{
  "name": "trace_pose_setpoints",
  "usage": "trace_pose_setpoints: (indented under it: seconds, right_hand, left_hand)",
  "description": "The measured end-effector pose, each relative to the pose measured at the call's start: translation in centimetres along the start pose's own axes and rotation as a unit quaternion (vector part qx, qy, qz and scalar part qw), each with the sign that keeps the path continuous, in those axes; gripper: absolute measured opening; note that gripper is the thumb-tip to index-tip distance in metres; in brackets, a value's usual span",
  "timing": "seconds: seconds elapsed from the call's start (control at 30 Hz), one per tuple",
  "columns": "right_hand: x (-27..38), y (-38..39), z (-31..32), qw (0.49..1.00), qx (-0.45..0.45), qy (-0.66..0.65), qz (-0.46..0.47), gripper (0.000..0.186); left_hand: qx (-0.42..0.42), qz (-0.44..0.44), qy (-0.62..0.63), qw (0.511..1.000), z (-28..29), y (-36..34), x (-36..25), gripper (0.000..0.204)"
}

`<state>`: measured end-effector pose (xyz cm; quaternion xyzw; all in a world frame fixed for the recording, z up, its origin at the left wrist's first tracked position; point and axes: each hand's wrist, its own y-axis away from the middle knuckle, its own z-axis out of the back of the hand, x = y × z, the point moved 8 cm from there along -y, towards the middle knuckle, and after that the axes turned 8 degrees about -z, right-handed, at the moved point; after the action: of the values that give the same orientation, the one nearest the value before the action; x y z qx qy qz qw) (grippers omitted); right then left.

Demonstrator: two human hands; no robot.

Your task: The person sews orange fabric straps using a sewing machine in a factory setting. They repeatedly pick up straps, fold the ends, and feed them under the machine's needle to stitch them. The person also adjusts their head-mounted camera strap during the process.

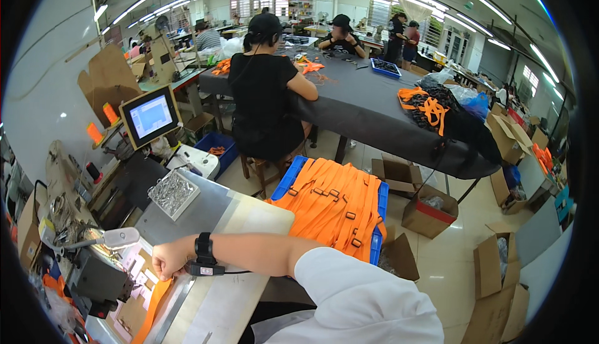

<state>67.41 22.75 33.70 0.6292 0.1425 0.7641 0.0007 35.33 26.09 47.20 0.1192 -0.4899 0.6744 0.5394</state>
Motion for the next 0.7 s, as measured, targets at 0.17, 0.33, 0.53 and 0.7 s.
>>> trace_pose_setpoints:
  seconds: [0.17, 0.33, 0.53, 0.7]
  right_hand:
    - [1.0, 0.1, -0.9, 0.999, 0.019, -0.043, 0.017, 0.014]
    - [-0.9, -0.6, -1.8, 0.996, -0.017, 0.082, -0.017, 0.027]
    - [-0.7, -0.9, -2.7, 0.999, 0.027, -0.004, -0.042, 0.019]
    - [0.6, -0.8, -3.7, 0.997, 0.018, -0.075, 0.028, 0.02]
  left_hand:
    - [0.025, 0.125, 0.478, 0.869, -3.0, -4.0, -9.6, 0.028]
    - [0.089, 0.249, 0.64, 0.721, -8.5, -8.7, -14.3, 0.033]
    - [0.135, 0.309, 0.719, 0.607, -13.5, -5.7, -15.8, 0.027]
    - [0.136, 0.338, 0.781, 0.508, -14.4, -4.8, -16.0, 0.027]
